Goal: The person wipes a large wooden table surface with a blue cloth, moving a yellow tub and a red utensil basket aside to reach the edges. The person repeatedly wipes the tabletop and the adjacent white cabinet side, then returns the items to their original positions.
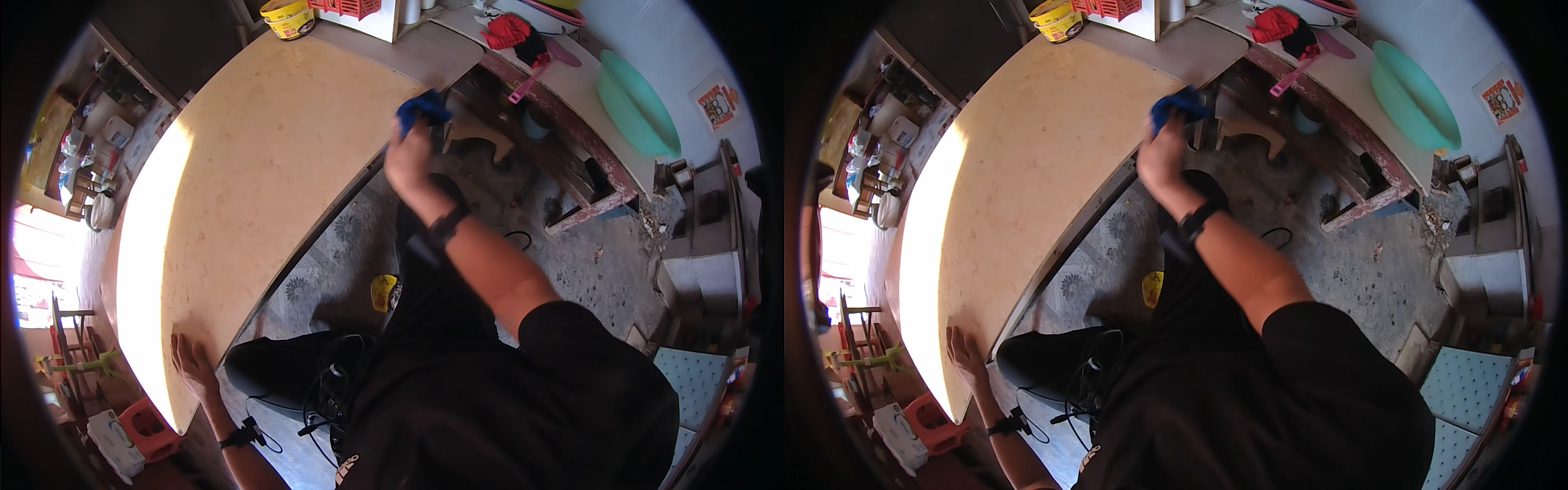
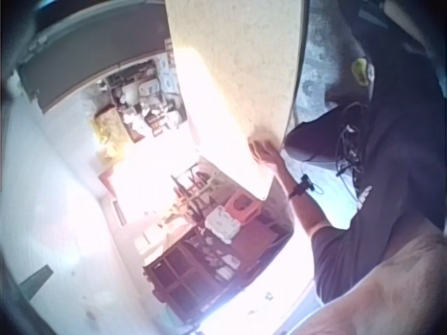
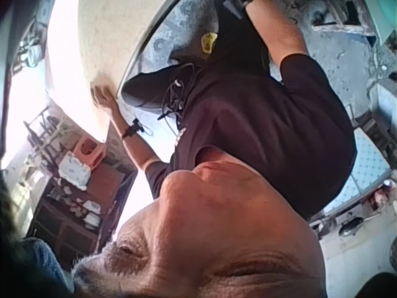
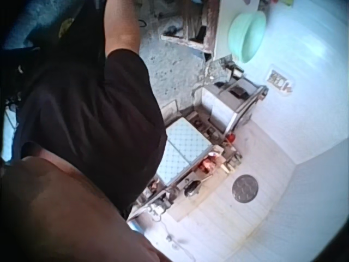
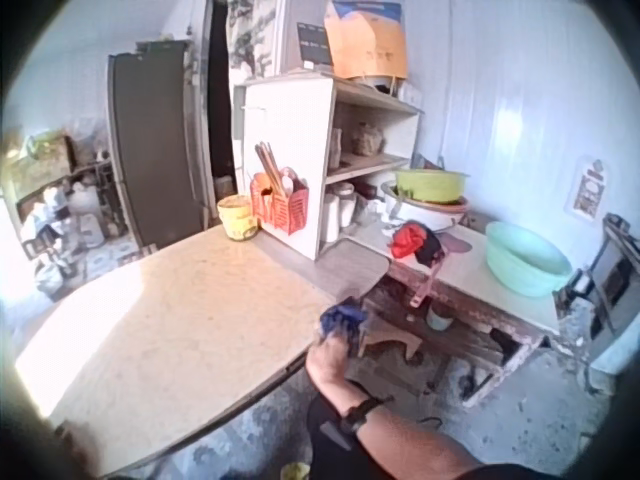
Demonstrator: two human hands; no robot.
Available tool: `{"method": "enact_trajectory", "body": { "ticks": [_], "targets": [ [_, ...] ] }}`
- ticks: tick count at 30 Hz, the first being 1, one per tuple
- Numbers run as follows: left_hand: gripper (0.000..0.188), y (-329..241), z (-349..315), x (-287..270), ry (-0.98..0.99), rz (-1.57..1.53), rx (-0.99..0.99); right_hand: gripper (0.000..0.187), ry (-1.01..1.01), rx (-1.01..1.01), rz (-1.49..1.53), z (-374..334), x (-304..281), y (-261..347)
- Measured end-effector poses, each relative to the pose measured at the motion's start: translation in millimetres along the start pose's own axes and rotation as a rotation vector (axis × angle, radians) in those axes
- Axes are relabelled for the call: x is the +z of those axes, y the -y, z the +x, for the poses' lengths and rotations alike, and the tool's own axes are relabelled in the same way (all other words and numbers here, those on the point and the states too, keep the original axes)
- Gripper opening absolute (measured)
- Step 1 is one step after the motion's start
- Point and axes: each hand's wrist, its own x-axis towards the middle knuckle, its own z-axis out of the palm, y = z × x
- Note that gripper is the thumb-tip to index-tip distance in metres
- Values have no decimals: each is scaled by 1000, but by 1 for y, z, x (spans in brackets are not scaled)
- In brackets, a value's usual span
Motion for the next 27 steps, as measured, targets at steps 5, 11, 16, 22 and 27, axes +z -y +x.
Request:
{"method": "enact_trajectory", "body": {
  "ticks": [5, 11, 16, 22, 27],
  "targets": [
    [48, 11, -1, 7, 1, 19, -11, 50, 345, -13, 427, -144, -8, 70],
    [52, 36, 3, 22, -20, 108, 72, 27, 445, 48, 613, -236, -15, 156],
    [47, 54, -1, 27, -62, 81, 155, 43, 926, 637, 721, -163, -54, 141],
    [55, 42, 5, 27, -40, -18, 88, 41, 651, 487, 1196, -33, -120, 111],
    [60, 26, 2, 18, -78, -4, 68, 44, 107, -497, -65, 63, -94, 73]
  ]
}}
